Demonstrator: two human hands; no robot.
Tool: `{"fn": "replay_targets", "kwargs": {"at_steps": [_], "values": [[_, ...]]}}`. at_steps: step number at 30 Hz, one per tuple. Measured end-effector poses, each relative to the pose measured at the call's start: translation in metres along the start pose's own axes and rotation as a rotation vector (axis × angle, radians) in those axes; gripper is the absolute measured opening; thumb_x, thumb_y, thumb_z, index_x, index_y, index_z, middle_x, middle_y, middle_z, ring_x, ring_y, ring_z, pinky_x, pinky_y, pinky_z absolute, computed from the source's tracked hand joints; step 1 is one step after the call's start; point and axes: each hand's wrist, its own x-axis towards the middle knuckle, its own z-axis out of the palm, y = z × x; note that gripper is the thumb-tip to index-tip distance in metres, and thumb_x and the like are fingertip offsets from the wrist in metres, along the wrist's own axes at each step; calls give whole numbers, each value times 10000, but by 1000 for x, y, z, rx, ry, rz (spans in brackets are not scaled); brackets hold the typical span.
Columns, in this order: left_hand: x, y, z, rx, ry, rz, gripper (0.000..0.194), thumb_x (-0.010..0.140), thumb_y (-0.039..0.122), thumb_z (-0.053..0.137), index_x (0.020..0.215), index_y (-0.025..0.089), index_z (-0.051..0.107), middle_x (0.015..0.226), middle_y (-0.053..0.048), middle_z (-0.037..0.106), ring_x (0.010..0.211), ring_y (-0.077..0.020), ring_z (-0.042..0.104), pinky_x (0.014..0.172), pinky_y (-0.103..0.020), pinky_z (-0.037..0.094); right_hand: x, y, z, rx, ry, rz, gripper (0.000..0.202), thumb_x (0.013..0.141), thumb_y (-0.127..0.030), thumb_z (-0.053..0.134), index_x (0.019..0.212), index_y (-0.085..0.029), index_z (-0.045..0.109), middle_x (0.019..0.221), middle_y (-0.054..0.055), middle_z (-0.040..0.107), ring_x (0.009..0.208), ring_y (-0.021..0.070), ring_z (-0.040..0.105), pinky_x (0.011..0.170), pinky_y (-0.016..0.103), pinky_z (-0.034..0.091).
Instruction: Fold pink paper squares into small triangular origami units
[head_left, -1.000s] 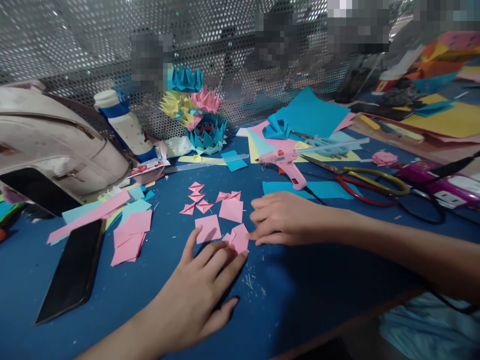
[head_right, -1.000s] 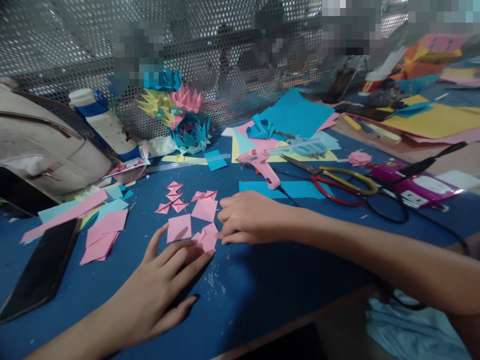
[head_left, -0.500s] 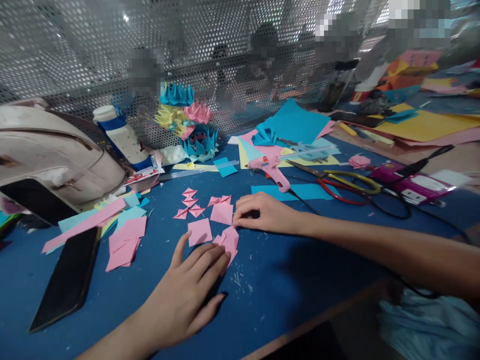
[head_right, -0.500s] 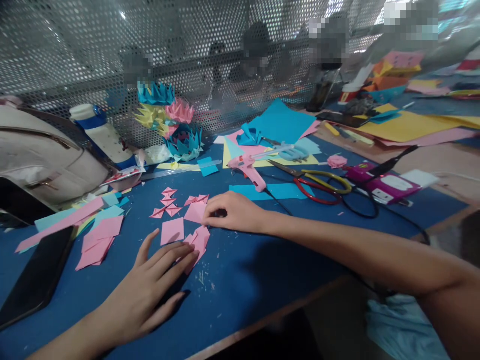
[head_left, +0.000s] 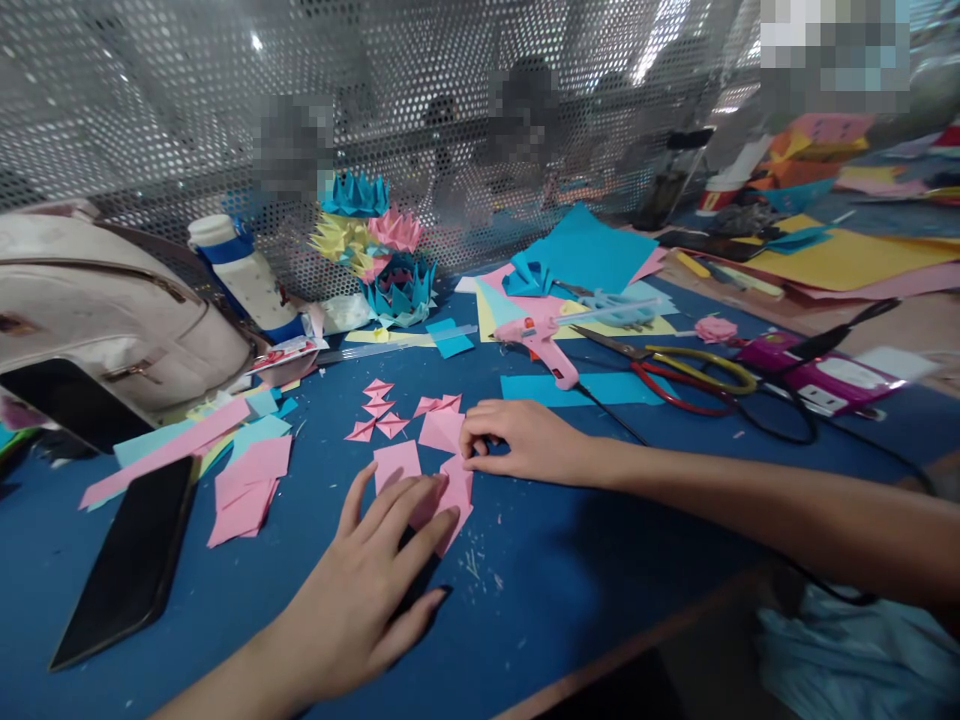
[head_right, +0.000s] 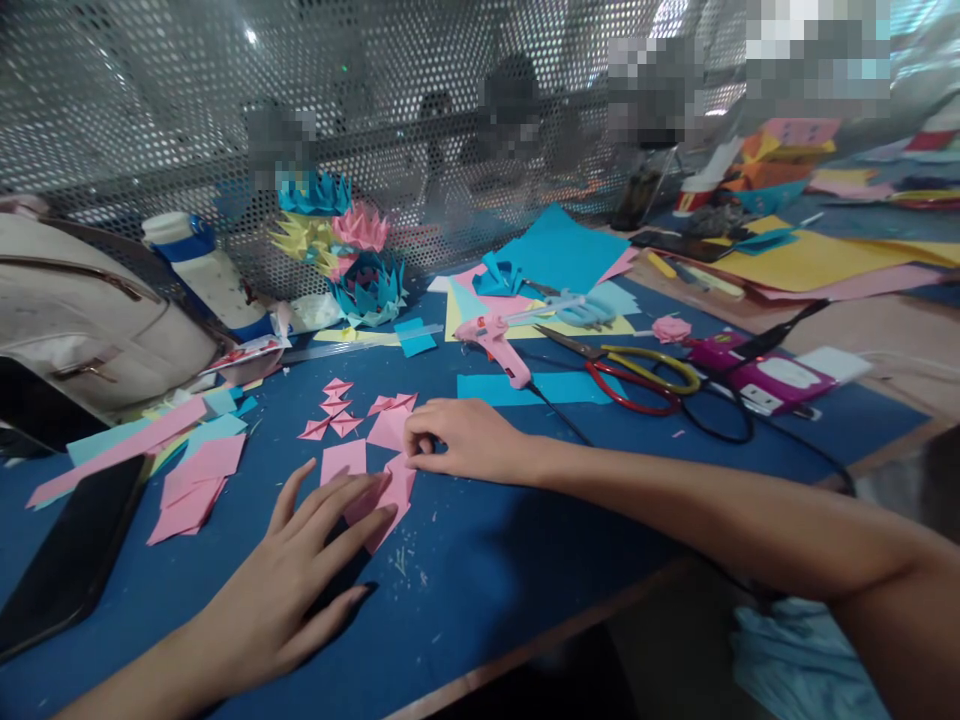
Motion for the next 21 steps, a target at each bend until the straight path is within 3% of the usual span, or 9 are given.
{"fn": "replay_targets", "kwargs": {"at_steps": [14, 21], "values": [[1, -2, 3, -28, -30, -10, 590, 1005, 381, 484, 1534, 179, 317, 1524, -94, 452, 1399, -263, 382, 1217, -512, -104, 4, -2, 12, 12, 89, -6, 46, 864, -151, 676, 875, -191, 656, 838, -20, 671, 846, 135, 598, 710, 238, 395], [4, -2, 3, -27, -74, -51, 622, 1009, 448, 475, 1538, 160, 319, 1528, -100, 447, 1402, -281, 379, 1226, -549, -69, 4, 2, 16, -149, 153, -215, 78, 940, -228, 631, 908, -200, 696, 929, 4, 712, 856, 139, 613, 706, 249, 398]]}}
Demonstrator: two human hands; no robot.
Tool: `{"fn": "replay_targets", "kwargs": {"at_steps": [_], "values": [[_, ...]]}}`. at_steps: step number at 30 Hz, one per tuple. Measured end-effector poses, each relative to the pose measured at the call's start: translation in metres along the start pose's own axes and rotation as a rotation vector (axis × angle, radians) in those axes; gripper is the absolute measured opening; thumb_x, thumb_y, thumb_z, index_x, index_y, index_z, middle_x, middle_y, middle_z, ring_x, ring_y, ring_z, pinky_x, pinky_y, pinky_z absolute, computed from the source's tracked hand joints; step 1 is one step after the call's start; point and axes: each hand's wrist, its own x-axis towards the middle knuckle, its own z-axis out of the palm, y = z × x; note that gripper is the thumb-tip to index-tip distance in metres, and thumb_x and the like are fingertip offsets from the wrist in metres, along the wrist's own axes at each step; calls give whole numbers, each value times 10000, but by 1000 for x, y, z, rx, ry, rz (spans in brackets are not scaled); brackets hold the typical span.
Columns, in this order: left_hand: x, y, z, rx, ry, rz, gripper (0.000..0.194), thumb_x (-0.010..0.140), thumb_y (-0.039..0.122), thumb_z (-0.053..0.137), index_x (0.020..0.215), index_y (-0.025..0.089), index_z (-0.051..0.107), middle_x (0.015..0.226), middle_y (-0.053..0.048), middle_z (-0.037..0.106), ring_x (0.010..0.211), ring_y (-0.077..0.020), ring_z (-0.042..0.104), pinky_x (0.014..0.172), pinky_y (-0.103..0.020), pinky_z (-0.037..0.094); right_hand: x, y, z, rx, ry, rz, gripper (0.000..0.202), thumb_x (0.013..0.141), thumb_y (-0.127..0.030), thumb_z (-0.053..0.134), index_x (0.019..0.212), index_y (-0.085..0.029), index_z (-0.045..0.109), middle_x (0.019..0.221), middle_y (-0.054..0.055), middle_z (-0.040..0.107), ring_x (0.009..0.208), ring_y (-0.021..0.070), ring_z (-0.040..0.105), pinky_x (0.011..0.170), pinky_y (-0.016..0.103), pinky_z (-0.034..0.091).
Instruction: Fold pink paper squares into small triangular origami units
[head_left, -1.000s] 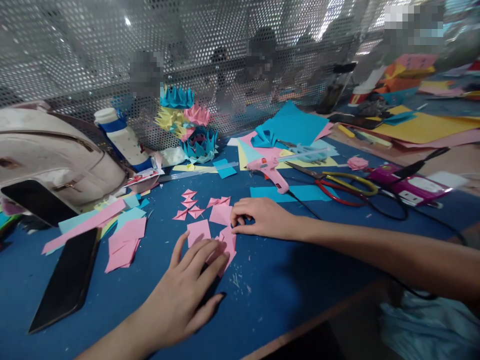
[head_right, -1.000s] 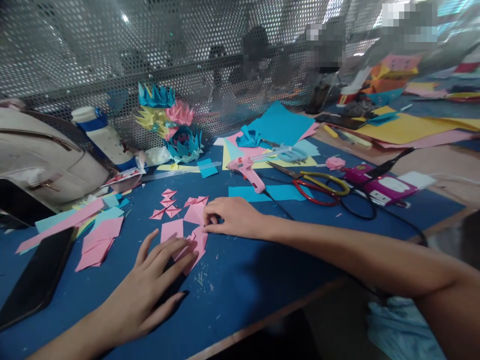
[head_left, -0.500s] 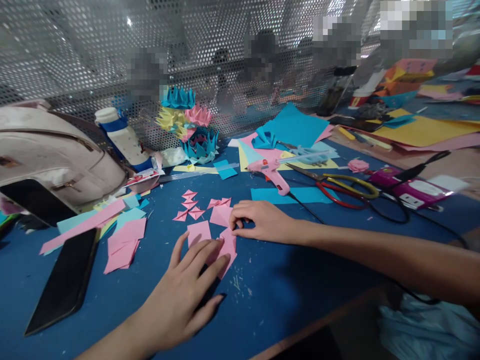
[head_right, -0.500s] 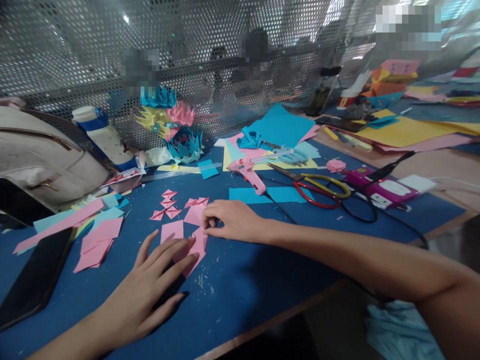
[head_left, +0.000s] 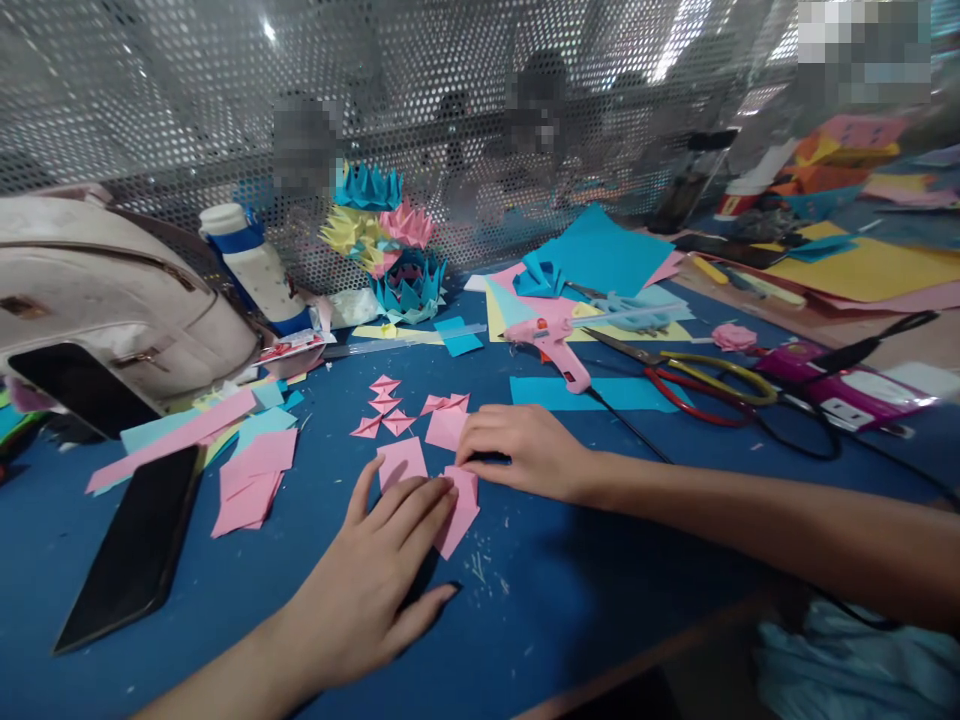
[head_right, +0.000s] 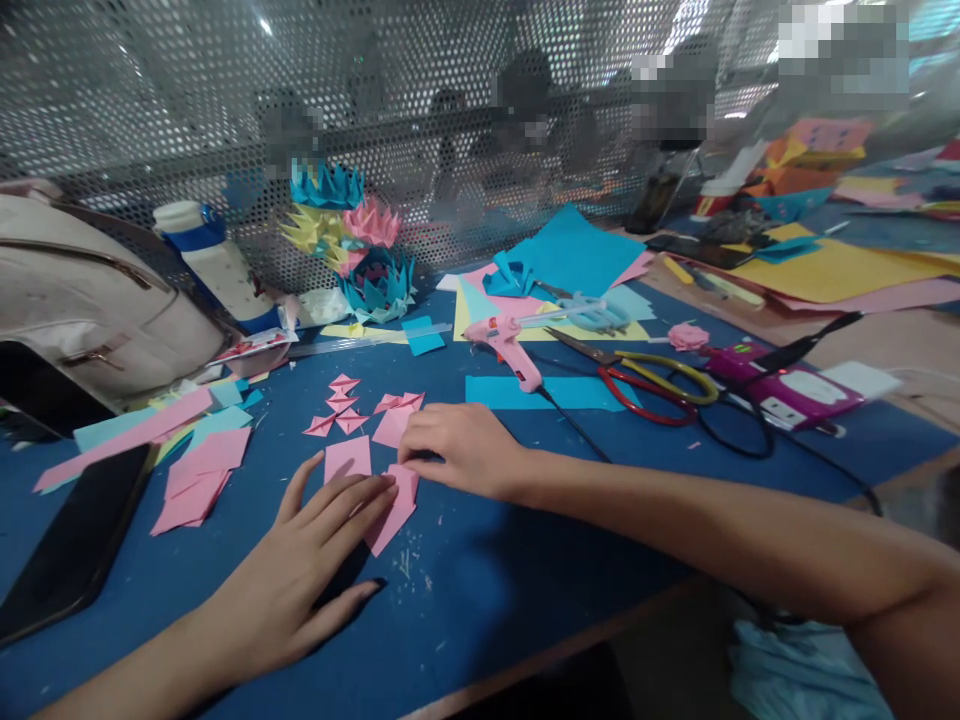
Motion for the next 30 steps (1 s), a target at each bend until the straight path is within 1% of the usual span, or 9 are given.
{"fn": "replay_targets", "kwargs": {"at_steps": [3, 6, 13, 16, 20, 23, 26, 28, 30], "values": [[1, -1, 1, 1, 0, -4, 642, 1007, 469, 474, 1541, 152, 310, 1555, -111, 411, 1424, -294, 348, 1226, -569, -35, -1, 3, -1, -109, 4, -149, 193, 1003, -265, 536, 931, -187, 698, 920, 24, 714, 837, 149, 597, 682, 267, 378], [1, -3, 3, -4, -5, 5, 654, 1012, 498, 452, 1543, 149, 297, 1588, -114, 358, 1445, -298, 315, 1221, -586, -26, -1, 5, -3, -188, -6, -233, 248, 1031, -278, 479, 947, -179, 690, 933, 34, 708, 837, 154, 570, 675, 278, 355], [1, -3, 1, -26, -22, -13, 641, 1002, 521, 464, 1517, 159, 342, 1612, -129, 302, 1458, -321, 303, 1214, -625, 50, 0, 8, -7, -261, -58, -284, 275, 1047, -278, 431, 980, -184, 681, 955, 34, 692, 828, 159, 528, 654, 302, 320], [1, -4, 0, -31, -32, 10, 646, 1007, 522, 454, 1521, 149, 332, 1616, -130, 297, 1464, -320, 301, 1219, -619, 25, 2, 10, -9, -259, -83, -296, 286, 1052, -274, 421, 994, -191, 688, 969, 38, 693, 846, 163, 527, 657, 304, 321], [3, -5, -1, -23, -23, 37, 668, 1005, 553, 443, 1516, 136, 343, 1582, -147, 363, 1453, -329, 329, 1218, -618, -25, 4, 12, -18, -219, -133, -310, 287, 1044, -272, 447, 989, -190, 716, 952, 52, 681, 870, 176, 514, 668, 300, 324], [4, -6, -2, -23, -14, 51, 685, 1002, 588, 427, 1509, 134, 355, 1563, -149, 394, 1441, -327, 352, 1217, -616, -41, 5, 12, -26, -171, -165, -274, 276, 1021, -314, 507, 950, -194, 746, 873, 55, 655, 835, 184, 488, 659, 298, 317], [4, -7, -2, -33, 2, 52, 694, 995, 602, 434, 1508, 142, 356, 1550, -147, 414, 1421, -327, 383, 1216, -623, -23, 3, 9, -28, -128, -165, -197, 284, 1013, -331, 528, 899, -191, 748, 817, 50, 638, 804, 181, 476, 639, 296, 301], [3, -7, -1, -36, 22, 47, 703, 999, 591, 435, 1525, 139, 320, 1548, -146, 419, 1417, -318, 389, 1219, -616, -19, 3, 5, -23, -80, -149, -97, 253, 1004, -302, 545, 876, -181, 727, 811, 43, 640, 806, 173, 494, 653, 285, 317], [2, -7, 1, -39, 42, 35, 717, 1005, 571, 440, 1542, 126, 276, 1552, -146, 413, 1423, -306, 382, 1225, -599, -25, 3, 0, -15, -28, -134, 69, 177, 975, -274, 593, 865, -172, 686, 845, 32, 652, 833, 164, 527, 677, 271, 342]]}}
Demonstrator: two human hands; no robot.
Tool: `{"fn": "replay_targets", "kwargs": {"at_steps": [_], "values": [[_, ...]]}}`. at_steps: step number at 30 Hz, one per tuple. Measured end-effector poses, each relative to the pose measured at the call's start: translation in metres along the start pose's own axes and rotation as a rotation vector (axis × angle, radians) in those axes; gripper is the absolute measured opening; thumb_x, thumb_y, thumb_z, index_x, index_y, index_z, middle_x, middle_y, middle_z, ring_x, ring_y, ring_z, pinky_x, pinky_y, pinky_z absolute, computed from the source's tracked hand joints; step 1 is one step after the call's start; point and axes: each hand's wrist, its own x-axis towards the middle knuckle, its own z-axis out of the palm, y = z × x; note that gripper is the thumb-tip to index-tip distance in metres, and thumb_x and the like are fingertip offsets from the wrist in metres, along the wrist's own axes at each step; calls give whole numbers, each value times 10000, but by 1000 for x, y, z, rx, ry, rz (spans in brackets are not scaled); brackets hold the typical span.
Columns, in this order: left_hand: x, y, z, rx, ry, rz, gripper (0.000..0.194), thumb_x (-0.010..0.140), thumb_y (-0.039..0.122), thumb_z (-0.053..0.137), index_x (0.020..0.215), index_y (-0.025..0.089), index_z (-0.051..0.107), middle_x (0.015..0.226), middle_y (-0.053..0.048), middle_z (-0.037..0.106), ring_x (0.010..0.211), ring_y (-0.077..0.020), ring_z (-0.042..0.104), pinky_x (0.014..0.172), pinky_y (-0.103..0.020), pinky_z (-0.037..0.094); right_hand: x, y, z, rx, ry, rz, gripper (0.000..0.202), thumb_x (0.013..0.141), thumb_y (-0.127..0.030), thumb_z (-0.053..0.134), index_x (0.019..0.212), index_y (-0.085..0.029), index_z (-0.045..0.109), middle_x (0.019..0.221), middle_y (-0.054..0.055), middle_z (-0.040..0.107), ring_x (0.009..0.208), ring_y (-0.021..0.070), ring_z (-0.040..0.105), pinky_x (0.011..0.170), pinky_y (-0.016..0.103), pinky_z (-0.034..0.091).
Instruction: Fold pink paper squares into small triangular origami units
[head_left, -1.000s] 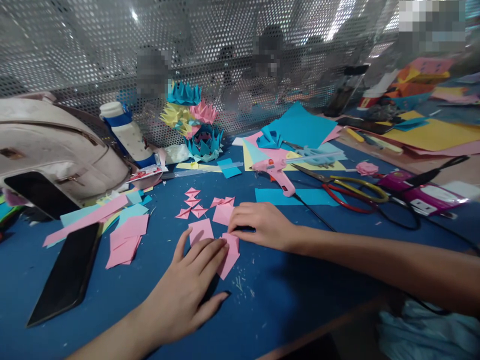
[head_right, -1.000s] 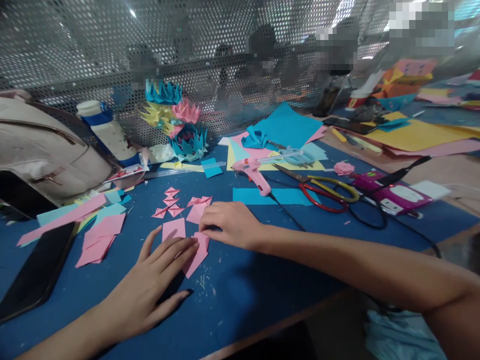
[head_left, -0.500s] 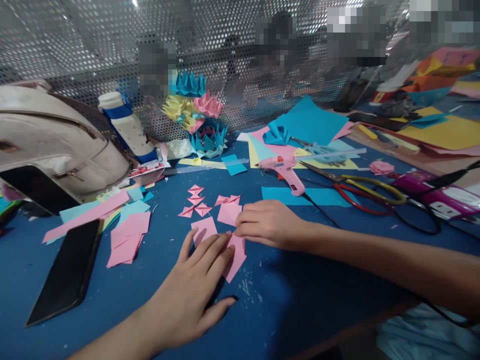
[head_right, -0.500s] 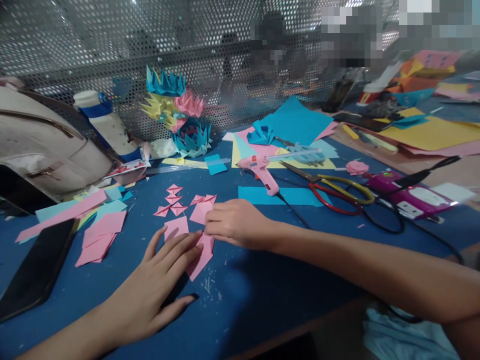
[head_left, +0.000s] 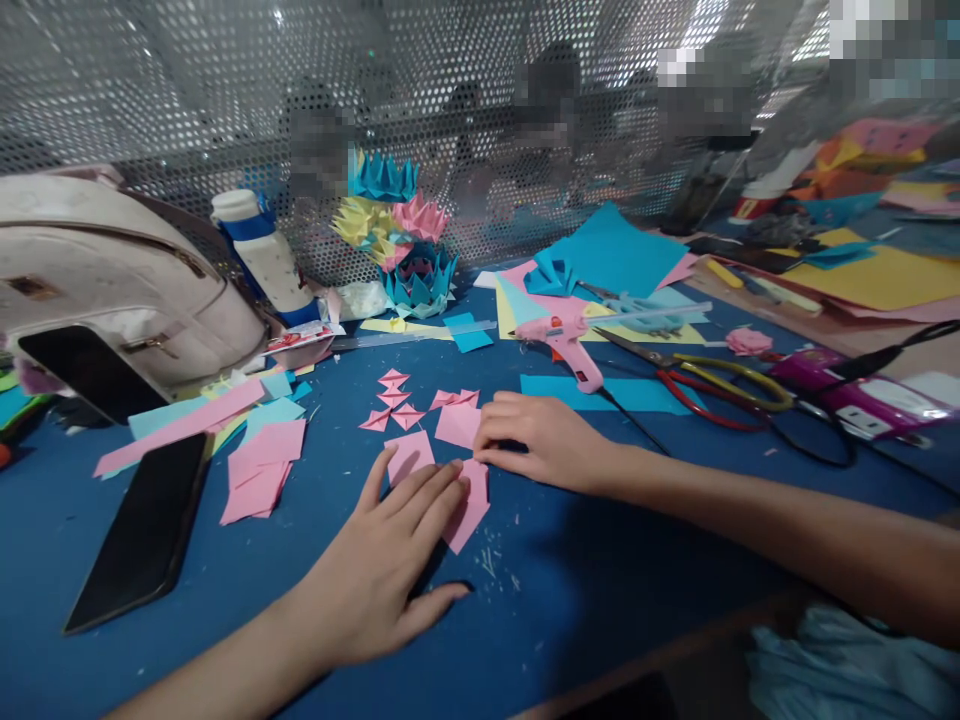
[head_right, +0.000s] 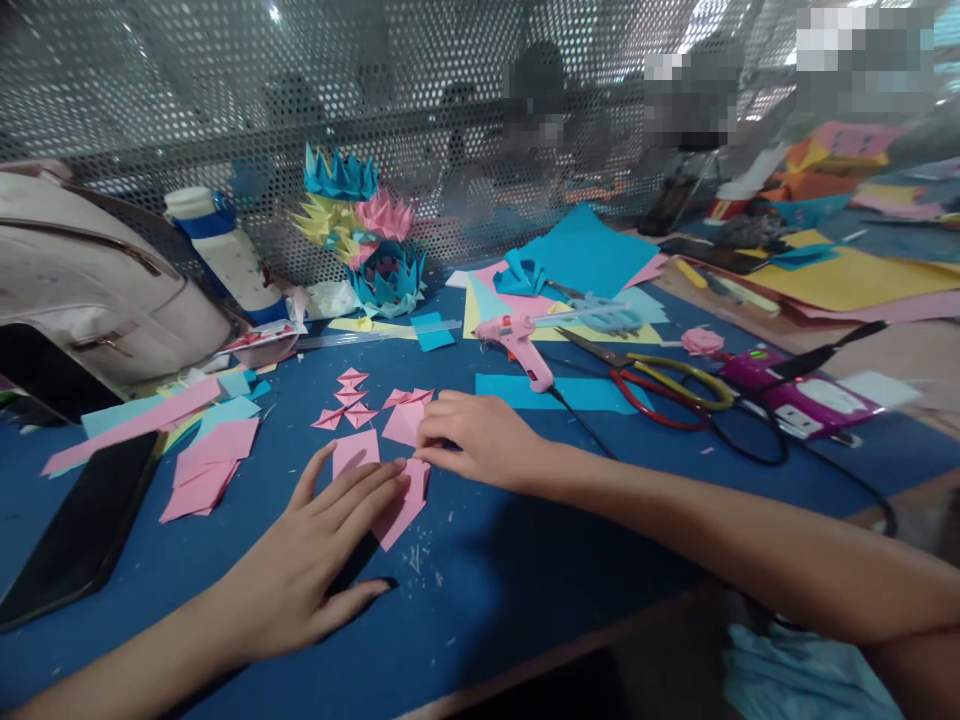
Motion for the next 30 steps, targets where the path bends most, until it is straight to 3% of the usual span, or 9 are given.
{"fn": "replay_targets", "kwargs": {"at_steps": [3, 7, 11, 16, 20, 26, 30], "values": [[-1, 1, 1, -10, 15, -11, 692, 1003, 530, 472, 1540, 136, 284, 1561, -138, 403, 1427, -308, 377, 1228, -603, -1, 3, -8, 8, 59, -8, 186, 151, 898, -303, 696, 862, -174, 626, 869, 12, 640, 814, 152, 544, 643, 247, 336], [-3, 1, 1, -3, 15, -13, 665, 998, 520, 484, 1530, 157, 319, 1566, -139, 391, 1440, -331, 351, 1215, -637, 56, 5, -15, 10, 84, -33, 245, 115, 881, -251, 688, 835, -181, 609, 835, 0, 629, 790, 146, 552, 623, 235, 330], [-3, 1, 0, -8, 31, -17, 654, 989, 516, 502, 1518, 163, 348, 1546, -144, 416, 1439, -341, 350, 1213, -643, 77, 5, -15, 10, 122, -16, 167, 50, 892, -193, 656, 845, -186, 638, 852, 1, 676, 823, 147, 589, 667, 242, 368], [-1, 0, -1, -40, 4, -18, 657, 987, 513, 508, 1515, 159, 346, 1569, -148, 381, 1453, -342, 327, 1211, -650, 75, 3, -8, 10, 33, 38, -39, 116, 942, -246, 629, 861, -185, 686, 871, 16, 695, 829, 152, 600, 691, 262, 390], [-1, 0, -2, -53, -28, -25, 657, 996, 509, 492, 1519, 148, 325, 1572, -142, 379, 1456, -325, 324, 1215, -645, 63, 2, 0, 5, -22, -4, -204, 183, 989, -283, 569, 935, -185, 713, 890, 38, 692, 858, 164, 596, 681, 271, 387], [0, -1, -2, -62, -5, -25, 628, 988, 501, 509, 1500, 167, 363, 1543, -153, 416, 1444, -335, 343, 1207, -654, 108, 2, 2, 3, 106, -35, -101, 146, 980, -251, 577, 1048, -184, 688, 1021, 48, 694, 949, 162, 618, 772, 269, 446], [0, 0, -2, -68, -3, -35, 639, 985, 485, 518, 1514, 175, 340, 1509, -145, 458, 1415, -327, 391, 1215, -641, 96, 3, 5, 2, 124, -64, -151, 197, 1000, -204, 517, 1051, -202, 708, 1014, 52, 679, 959, 160, 618, 756, 260, 445]]}}
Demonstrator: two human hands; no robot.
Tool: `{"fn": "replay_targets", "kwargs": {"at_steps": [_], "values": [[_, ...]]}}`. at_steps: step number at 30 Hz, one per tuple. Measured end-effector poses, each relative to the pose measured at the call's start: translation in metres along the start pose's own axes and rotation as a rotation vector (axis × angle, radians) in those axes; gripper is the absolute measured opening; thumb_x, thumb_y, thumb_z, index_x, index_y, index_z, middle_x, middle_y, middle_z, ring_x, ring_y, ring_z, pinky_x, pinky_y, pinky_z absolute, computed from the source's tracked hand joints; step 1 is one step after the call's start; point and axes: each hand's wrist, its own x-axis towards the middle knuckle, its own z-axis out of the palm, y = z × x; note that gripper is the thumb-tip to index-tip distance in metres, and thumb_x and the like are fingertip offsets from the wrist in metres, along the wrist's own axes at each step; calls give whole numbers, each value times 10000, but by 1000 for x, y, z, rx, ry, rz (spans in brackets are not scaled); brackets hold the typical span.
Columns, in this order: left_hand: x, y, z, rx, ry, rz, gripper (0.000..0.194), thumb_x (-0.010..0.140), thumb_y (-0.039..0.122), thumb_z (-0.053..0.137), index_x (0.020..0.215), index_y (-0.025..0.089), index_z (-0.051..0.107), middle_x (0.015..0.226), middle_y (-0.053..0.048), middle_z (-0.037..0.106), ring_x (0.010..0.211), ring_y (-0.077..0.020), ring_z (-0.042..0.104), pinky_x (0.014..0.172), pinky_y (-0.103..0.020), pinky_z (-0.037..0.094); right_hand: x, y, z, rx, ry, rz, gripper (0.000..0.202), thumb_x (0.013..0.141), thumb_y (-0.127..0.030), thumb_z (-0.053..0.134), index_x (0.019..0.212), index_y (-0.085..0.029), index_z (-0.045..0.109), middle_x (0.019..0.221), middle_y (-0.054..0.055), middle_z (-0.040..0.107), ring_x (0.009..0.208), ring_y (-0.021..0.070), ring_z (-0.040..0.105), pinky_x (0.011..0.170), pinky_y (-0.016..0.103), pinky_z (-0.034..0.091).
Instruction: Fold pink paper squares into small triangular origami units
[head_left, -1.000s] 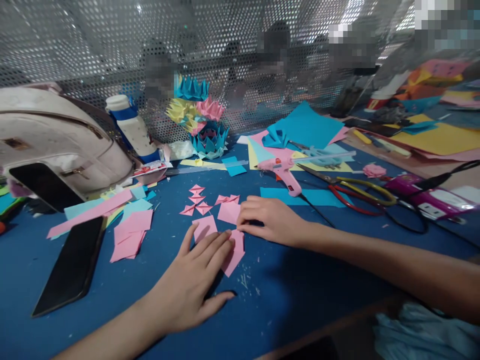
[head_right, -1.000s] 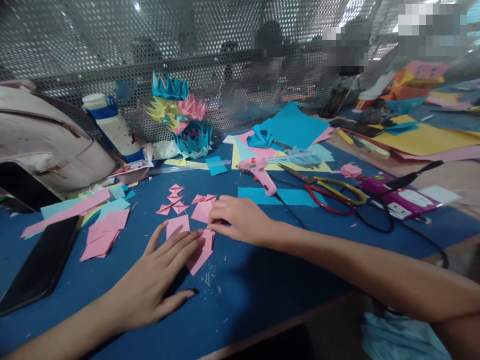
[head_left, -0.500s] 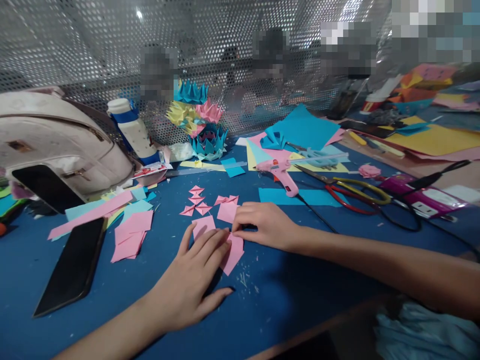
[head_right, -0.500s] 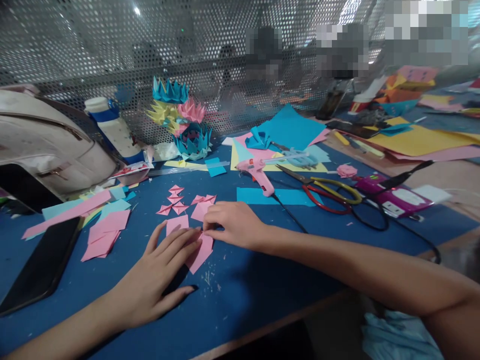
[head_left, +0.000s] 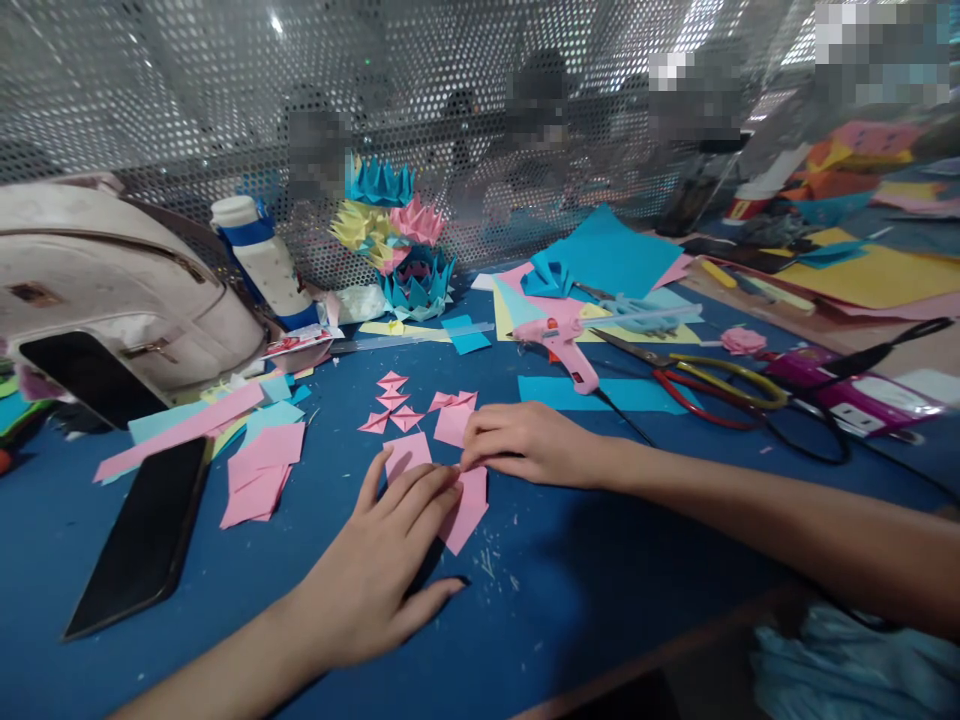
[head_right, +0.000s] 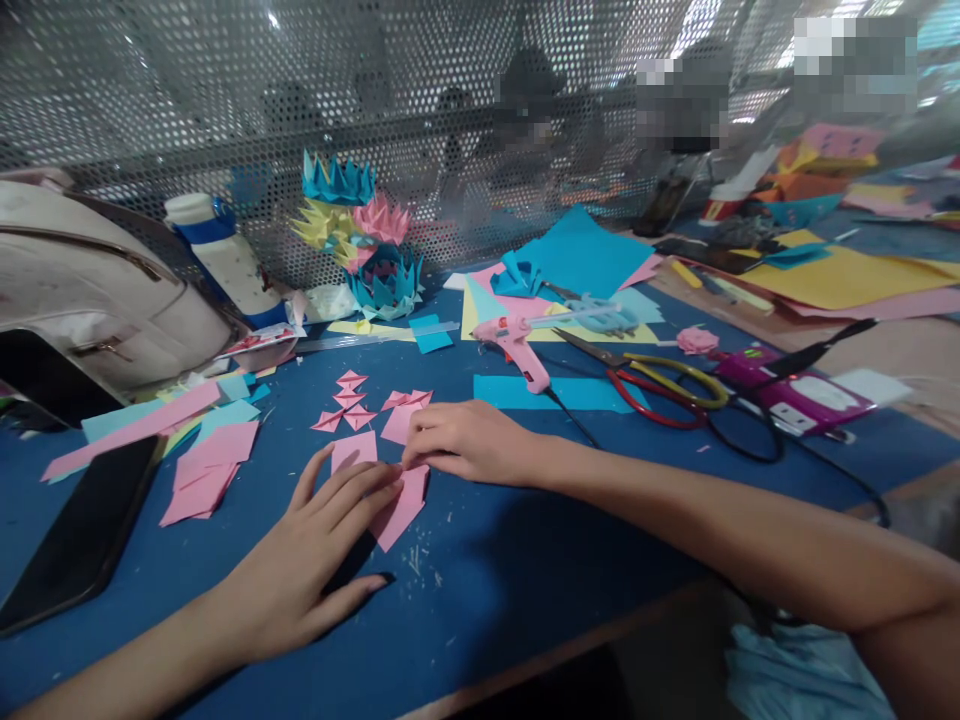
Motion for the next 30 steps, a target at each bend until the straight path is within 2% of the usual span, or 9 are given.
{"fn": "replay_targets", "kwargs": {"at_steps": [5, 7, 10, 14, 19, 26, 30], "values": [[-1, 1, 2, 3, 7, 16, 648, 1017, 445, 474, 1555, 165, 248, 1499, -135, 478, 1389, -285, 432, 1225, -601, -26, -1, -3, -4, 84, -6, 2, 178, 979, -221, 570, 1066, -183, 720, 973, 54, 693, 923, 156, 620, 771, 256, 453], [-2, 2, 2, 18, 38, 27, 614, 1027, 428, 461, 1548, 168, 266, 1484, -128, 498, 1370, -273, 457, 1226, -580, -52, -1, -7, -3, 113, -21, -8, 168, 967, -211, 584, 1054, -179, 724, 931, 45, 696, 898, 155, 613, 765, 255, 452], [-3, 2, 1, 53, 60, 56, 544, 1034, 405, 450, 1525, 200, 334, 1460, -111, 524, 1353, -273, 471, 1221, -576, -60, -1, -10, -1, 154, -45, -31, 166, 953, -197, 605, 1070, -174, 720, 909, 31, 695, 864, 142, 602, 757, 247, 449], [-4, 2, -1, 102, 43, 82, 511, 1042, 381, 421, 1533, 256, 349, 1467, -100, 516, 1346, -281, 462, 1202, -602, -56, -3, -10, -1, 135, -42, -47, 172, 944, -196, 623, 1085, -171, 718, 916, 35, 673, 884, 146, 589, 760, 249, 445], [-4, 3, -1, 107, 60, 89, 522, 1030, 359, 457, 1531, 247, 360, 1449, -88, 531, 1334, -273, 470, 1209, -571, -79, -5, -7, -2, 115, -46, -57, 164, 956, -228, 618, 1077, -181, 718, 939, 44, 646, 920, 154, 581, 763, 248, 446], [-3, 0, 0, 140, 65, 108, 530, 1037, 455, 441, 1510, 222, 396, 1428, -91, 539, 1330, -261, 454, 1192, -536, -147, -5, -1, 0, 122, -50, -81, 178, 981, -274, 590, 1084, -184, 704, 962, 52, 640, 929, 156, 581, 767, 244, 447], [-3, -1, 0, 140, 43, 102, 536, 1029, 482, 455, 1495, 220, 417, 1437, -94, 525, 1340, -265, 440, 1188, -530, -160, -4, 1, -3, 104, -95, -101, 197, 999, -294, 561, 1115, -179, 673, 1003, 63, 638, 953, 162, 581, 785, 253, 454]]}}
